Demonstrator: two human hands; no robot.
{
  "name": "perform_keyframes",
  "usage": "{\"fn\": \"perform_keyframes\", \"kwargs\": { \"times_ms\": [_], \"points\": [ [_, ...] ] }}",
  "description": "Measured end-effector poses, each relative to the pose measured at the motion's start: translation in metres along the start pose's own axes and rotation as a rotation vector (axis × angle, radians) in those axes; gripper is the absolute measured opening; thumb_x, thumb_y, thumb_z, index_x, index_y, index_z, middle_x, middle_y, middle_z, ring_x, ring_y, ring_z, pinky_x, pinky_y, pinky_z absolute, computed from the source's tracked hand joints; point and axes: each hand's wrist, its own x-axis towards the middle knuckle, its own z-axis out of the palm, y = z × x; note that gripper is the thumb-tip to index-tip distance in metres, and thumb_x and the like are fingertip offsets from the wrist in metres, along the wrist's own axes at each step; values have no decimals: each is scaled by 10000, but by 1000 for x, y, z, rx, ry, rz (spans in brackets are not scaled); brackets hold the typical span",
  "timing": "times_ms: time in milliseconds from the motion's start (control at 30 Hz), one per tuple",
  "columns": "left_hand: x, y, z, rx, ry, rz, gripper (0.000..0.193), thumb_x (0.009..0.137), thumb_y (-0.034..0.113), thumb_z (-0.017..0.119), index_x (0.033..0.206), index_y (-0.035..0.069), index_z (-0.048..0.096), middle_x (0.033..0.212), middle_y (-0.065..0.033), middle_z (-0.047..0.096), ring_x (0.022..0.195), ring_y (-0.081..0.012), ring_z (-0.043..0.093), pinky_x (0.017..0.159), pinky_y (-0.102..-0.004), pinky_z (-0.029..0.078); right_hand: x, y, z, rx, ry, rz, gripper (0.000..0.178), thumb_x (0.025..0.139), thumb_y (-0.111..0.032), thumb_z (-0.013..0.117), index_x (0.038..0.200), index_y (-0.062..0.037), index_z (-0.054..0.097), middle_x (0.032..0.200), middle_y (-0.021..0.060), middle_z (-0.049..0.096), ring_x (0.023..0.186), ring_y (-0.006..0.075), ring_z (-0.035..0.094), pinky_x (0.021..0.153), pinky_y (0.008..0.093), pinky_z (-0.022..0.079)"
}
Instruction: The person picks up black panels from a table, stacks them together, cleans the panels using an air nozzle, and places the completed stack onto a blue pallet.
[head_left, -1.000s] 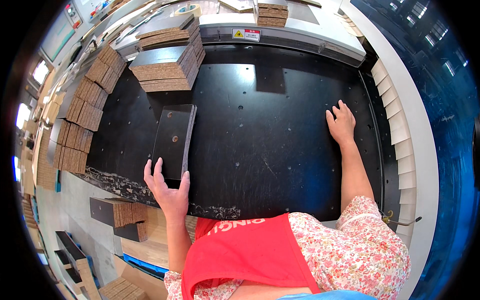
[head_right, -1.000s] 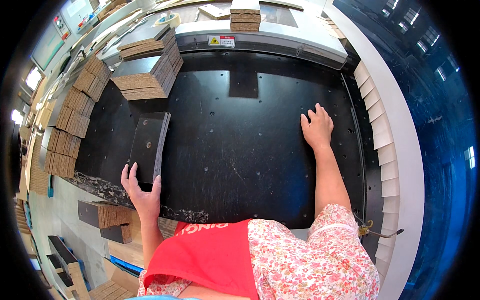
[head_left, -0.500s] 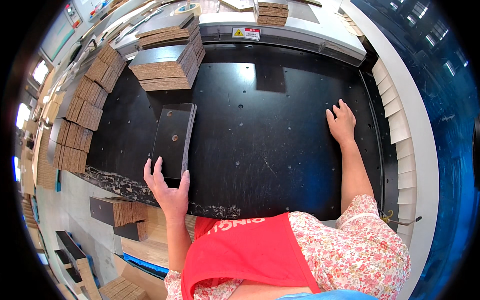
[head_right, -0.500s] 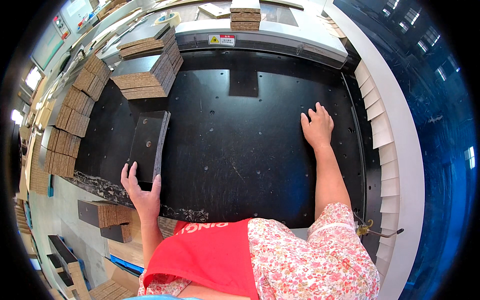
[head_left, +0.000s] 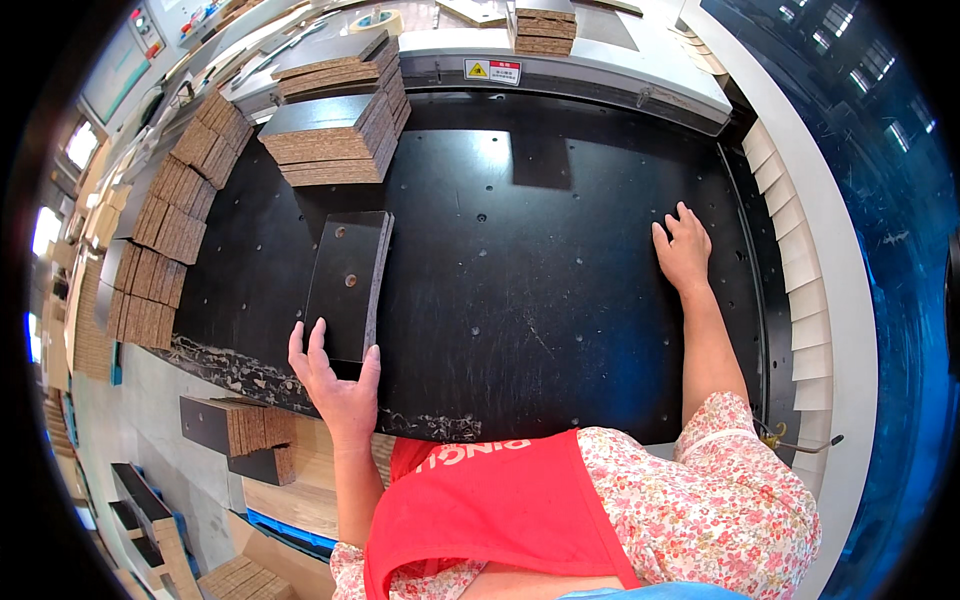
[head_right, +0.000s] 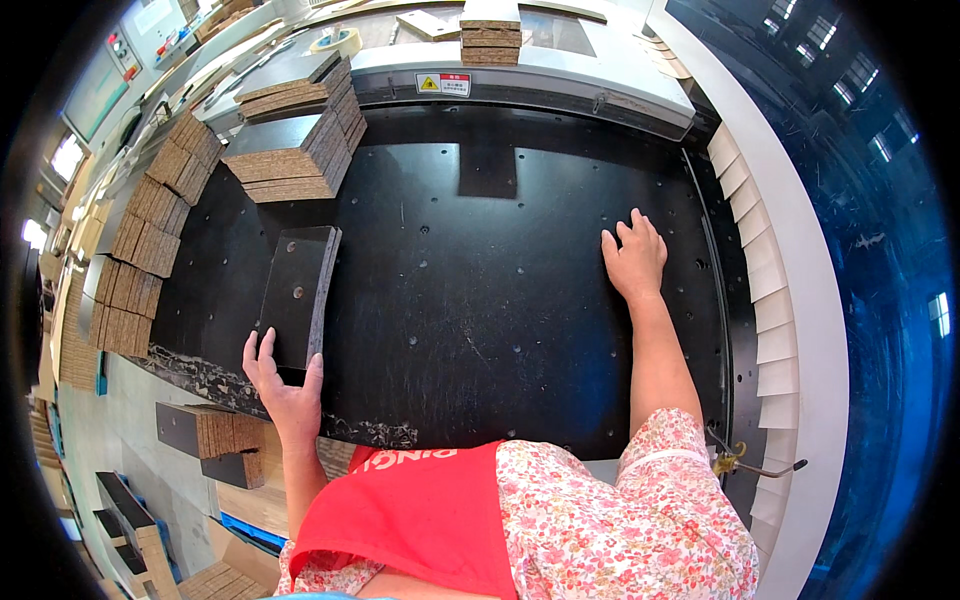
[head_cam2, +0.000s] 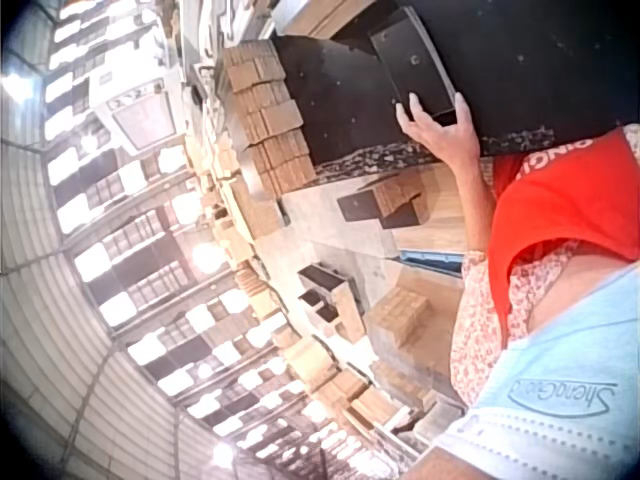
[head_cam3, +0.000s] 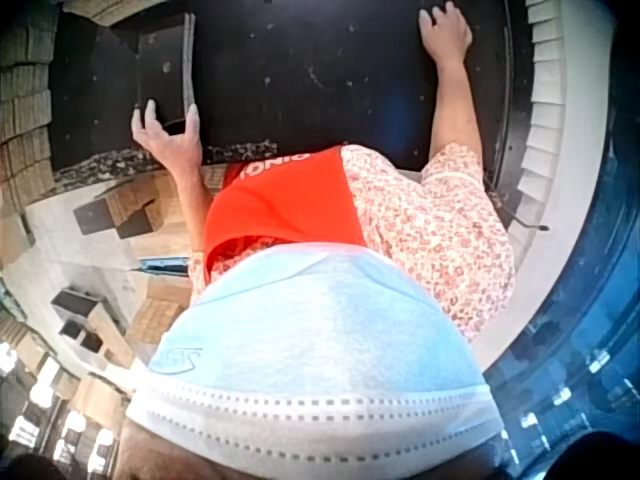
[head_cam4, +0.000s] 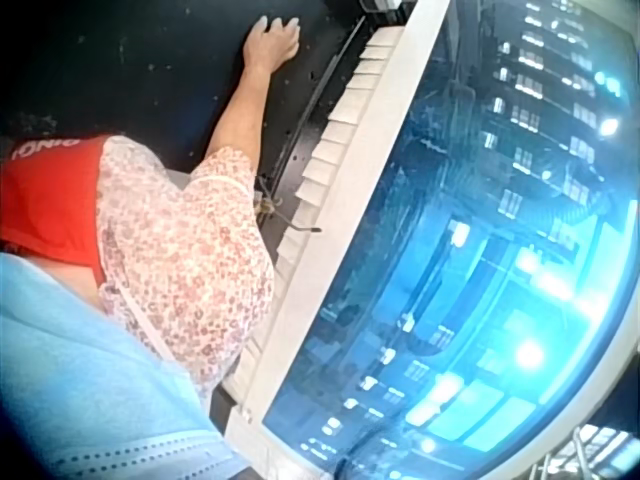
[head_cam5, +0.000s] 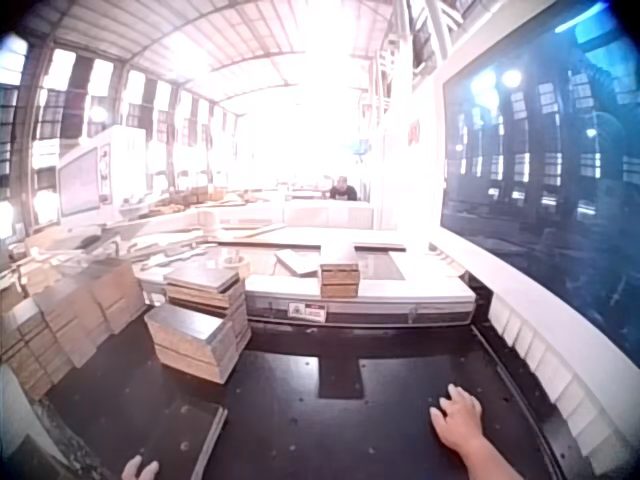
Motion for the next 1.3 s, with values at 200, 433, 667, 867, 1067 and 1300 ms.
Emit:
{"fn": "perform_keyframes", "kwargs": {
  "times_ms": [200,433,667,867,1067,1300],
  "points": [
    [0,-1,0,4,-3,2,702,755,142,809,1377,46,498,1483,-201,345,1352,-372,375,1116,-469,331,0,-1,-1,-5,-3,-4,426,949,-367,568,1190,-38,693,1478,192,474,1383,341,413,1143,487,298],
    [0,-2,0,11,0,7,707,752,149,810,1379,44,500,1482,-205,347,1351,-376,378,1115,-472,330,-1,-3,-4,8,-16,11,426,954,-364,562,1194,-37,693,1485,186,467,1387,336,408,1151,480,284],
    [1,-1,2,-1,11,19,712,746,147,817,1377,49,503,1478,-211,354,1345,-380,386,1113,-471,333,1,-2,-3,-13,-15,14,421,955,-365,561,1198,-46,689,1485,178,468,1384,333,411,1149,479,288],
    [0,0,-2,22,29,8,651,765,157,804,1347,40,537,1458,-208,401,1332,-368,416,1117,-435,333,5,-2,-2,-65,100,-140,379,931,-329,583,1082,-8,717,1359,223,569,1246,371,539,1056,452,421],
    [1,-3,2,-18,35,-7,699,737,232,846,1336,41,539,1449,-234,383,1310,-395,429,1071,-461,382,5,14,4,-31,26,-73,451,960,-358,565,1182,14,690,1433,194,525,1316,352,496,1106,448,374],
    [-1,-15,3,-26,61,14,658,866,398,744,1364,34,516,1435,-229,397,1297,-378,437,1081,-451,368,8,12,5,-44,-48,-27,506,991,-408,509,1253,-1,656,1502,157,462,1384,321,426,1142,456,316]
  ]
}}
